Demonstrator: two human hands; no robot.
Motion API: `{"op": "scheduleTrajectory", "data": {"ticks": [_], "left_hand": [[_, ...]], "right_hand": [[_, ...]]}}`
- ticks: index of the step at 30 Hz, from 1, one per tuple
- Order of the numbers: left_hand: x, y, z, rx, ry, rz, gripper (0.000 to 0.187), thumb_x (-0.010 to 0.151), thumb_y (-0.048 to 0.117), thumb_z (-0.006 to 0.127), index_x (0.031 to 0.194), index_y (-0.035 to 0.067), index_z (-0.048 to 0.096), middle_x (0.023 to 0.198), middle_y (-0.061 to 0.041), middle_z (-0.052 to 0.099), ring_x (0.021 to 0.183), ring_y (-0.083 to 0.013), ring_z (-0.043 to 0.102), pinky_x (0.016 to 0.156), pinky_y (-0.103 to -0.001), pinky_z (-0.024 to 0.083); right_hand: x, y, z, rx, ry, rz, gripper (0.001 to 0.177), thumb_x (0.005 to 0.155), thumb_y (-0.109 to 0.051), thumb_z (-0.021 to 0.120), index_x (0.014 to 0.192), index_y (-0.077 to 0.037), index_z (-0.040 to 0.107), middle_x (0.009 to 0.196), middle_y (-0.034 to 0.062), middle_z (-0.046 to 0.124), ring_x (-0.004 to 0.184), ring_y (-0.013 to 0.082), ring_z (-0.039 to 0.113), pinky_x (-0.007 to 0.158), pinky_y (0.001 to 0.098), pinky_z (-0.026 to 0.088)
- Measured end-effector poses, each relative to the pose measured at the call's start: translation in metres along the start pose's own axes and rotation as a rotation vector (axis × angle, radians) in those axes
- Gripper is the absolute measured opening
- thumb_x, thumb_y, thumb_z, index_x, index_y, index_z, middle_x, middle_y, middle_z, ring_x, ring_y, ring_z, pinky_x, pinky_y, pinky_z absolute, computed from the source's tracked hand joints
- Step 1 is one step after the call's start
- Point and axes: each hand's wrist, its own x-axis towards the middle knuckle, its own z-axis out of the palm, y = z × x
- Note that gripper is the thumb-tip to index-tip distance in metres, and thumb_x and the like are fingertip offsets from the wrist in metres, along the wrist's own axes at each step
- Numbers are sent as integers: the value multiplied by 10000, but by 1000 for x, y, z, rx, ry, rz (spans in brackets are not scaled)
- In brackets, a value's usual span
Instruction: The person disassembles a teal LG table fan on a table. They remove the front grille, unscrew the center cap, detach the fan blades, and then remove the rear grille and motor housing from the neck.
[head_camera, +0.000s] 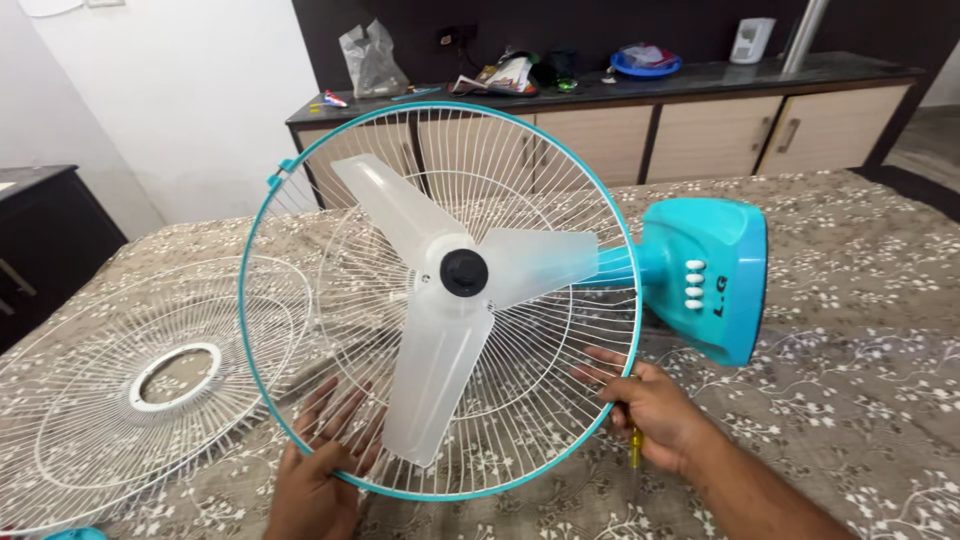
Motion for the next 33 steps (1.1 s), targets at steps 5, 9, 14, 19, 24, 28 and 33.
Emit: {"op": "scheduleTrajectory", "data": {"ticks": [5,9,14,19,24,28,33], "left_hand": [[-10,12,8,-10,-111,113,942,614,-149,334,1533,57,308,1495,-300,493,1292,-474,575,1004,-559,529],[-22,17,-2,5,-126,126,972,590,-133,353,1543,51,313,1503,-307,492,1309,-463,571,1005,-543,545],[-32,6,-22,4,-213,62,1025,578,-104,392,1578,81,253,1539,-310,420,1343,-496,525,1009,-563,492],[-43,-2,-29,89,-109,-94,1050,568,-66,401,1583,178,288,1528,-239,476,1330,-438,564,990,-511,509],[-51,-14,-16,38,-63,-110,957,623,-83,374,1554,127,312,1523,-276,488,1325,-457,572,1002,-521,538],[-39,-23,-15,29,-37,-108,912,655,-106,361,1539,115,311,1533,-272,477,1341,-426,563,1000,-496,511],[-14,-38,-19,-14,-114,-62,985,623,-112,362,1573,140,295,1541,-249,458,1334,-412,562,1053,-490,523]], "right_hand": [[-28,-6,2,39,-17,-60,622,864,62,496,1458,-121,525,1408,72,727,466,84,416,445,250,378],[-60,-6,1,65,31,-74,606,886,27,521,1479,-95,527,1400,126,723,472,83,420,455,252,391],[-92,-2,-12,44,76,-100,620,874,32,524,1482,-93,513,1380,142,731,455,92,404,440,270,384],[-105,18,-26,17,140,-34,607,898,38,511,1488,-101,487,1410,124,721,468,96,414,438,283,371],[-95,37,-31,-15,131,-26,588,909,29,519,1485,-85,528,1366,138,756,447,107,391,433,289,374],[-82,38,-28,59,131,55,604,908,38,512,1484,-142,521,1352,103,757,452,122,392,435,295,332],[-60,34,-24,83,124,99,589,916,18,523,1475,-166,542,1344,64,760,465,119,401,443,279,318]]}}
